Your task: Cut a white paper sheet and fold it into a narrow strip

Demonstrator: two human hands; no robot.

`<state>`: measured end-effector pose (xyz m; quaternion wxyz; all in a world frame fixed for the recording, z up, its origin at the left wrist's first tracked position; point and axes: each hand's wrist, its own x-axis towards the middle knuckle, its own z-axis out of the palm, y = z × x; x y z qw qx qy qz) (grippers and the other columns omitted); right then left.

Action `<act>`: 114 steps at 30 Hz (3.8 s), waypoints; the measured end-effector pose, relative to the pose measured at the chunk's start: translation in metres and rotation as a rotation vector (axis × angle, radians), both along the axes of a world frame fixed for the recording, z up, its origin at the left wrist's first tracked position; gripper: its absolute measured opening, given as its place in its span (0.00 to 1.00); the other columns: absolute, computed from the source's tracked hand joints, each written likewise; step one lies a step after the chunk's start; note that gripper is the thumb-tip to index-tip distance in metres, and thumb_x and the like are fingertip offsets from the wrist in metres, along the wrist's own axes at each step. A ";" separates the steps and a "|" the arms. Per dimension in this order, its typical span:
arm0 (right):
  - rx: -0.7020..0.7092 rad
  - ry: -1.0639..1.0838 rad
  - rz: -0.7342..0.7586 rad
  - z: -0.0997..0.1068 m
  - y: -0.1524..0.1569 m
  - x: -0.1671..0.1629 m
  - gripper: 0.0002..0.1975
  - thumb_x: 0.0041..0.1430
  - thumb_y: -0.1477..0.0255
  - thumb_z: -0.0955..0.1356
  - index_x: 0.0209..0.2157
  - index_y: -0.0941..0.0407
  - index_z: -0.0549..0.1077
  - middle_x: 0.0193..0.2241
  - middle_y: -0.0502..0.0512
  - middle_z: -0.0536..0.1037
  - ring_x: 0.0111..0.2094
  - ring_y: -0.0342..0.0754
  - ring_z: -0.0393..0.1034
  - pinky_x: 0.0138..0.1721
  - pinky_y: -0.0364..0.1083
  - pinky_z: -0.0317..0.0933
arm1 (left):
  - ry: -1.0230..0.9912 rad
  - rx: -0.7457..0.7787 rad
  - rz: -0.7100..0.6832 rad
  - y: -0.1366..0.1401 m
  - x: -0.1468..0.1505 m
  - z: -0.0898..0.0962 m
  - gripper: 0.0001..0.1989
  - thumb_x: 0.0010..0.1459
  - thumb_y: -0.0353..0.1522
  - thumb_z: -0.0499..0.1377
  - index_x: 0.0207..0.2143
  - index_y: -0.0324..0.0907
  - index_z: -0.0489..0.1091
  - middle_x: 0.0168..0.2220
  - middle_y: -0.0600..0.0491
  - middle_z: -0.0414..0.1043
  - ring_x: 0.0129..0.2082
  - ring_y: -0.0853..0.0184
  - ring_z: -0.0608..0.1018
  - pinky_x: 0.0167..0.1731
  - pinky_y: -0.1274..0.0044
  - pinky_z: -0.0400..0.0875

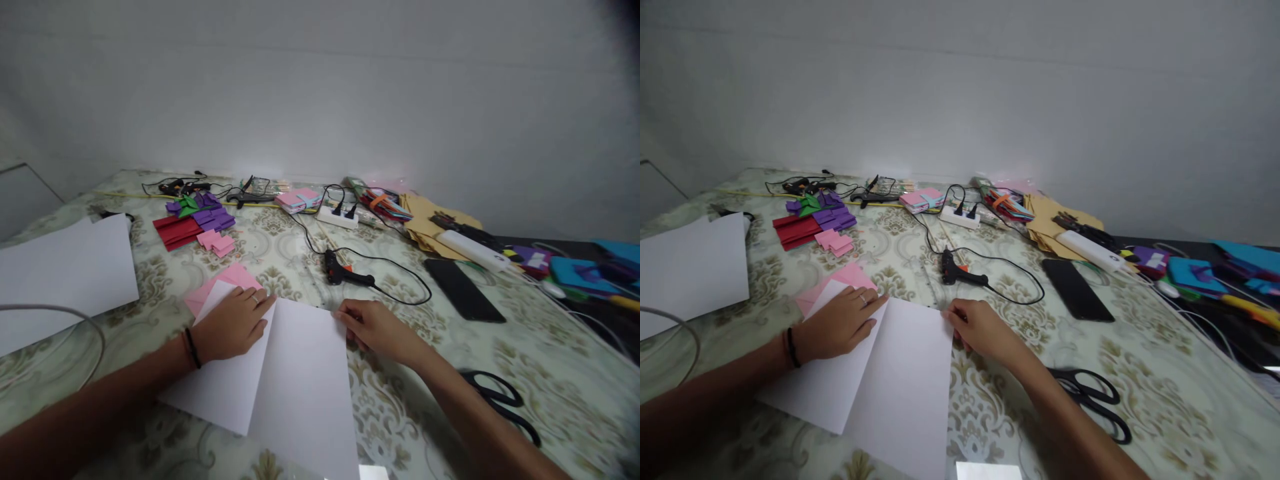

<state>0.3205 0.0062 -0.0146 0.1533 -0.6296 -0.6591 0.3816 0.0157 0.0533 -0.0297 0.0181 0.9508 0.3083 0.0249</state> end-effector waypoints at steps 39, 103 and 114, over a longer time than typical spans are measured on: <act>0.104 -0.155 0.086 0.000 -0.004 -0.006 0.14 0.64 0.69 0.63 0.24 0.54 0.64 0.22 0.51 0.70 0.26 0.47 0.60 0.30 0.46 0.48 | 0.128 0.147 -0.035 -0.004 0.007 0.002 0.24 0.70 0.30 0.50 0.65 0.29 0.63 0.58 0.38 0.73 0.50 0.53 0.75 0.47 0.62 0.67; -0.256 0.409 -0.220 -0.017 -0.052 -0.011 0.28 0.56 0.43 0.69 0.23 0.55 0.66 0.19 0.48 0.73 0.13 0.38 0.58 0.17 0.41 0.47 | 0.054 0.074 0.068 -0.015 0.005 0.006 0.26 0.70 0.31 0.48 0.67 0.29 0.61 0.57 0.35 0.73 0.53 0.50 0.74 0.50 0.59 0.67; -0.268 0.390 -0.248 -0.015 -0.058 -0.015 0.26 0.55 0.46 0.69 0.22 0.54 0.65 0.19 0.49 0.75 0.13 0.39 0.61 0.16 0.41 0.46 | -0.003 -0.025 0.035 -0.036 -0.012 -0.008 0.30 0.70 0.30 0.48 0.72 0.32 0.50 0.75 0.42 0.49 0.75 0.57 0.51 0.72 0.61 0.48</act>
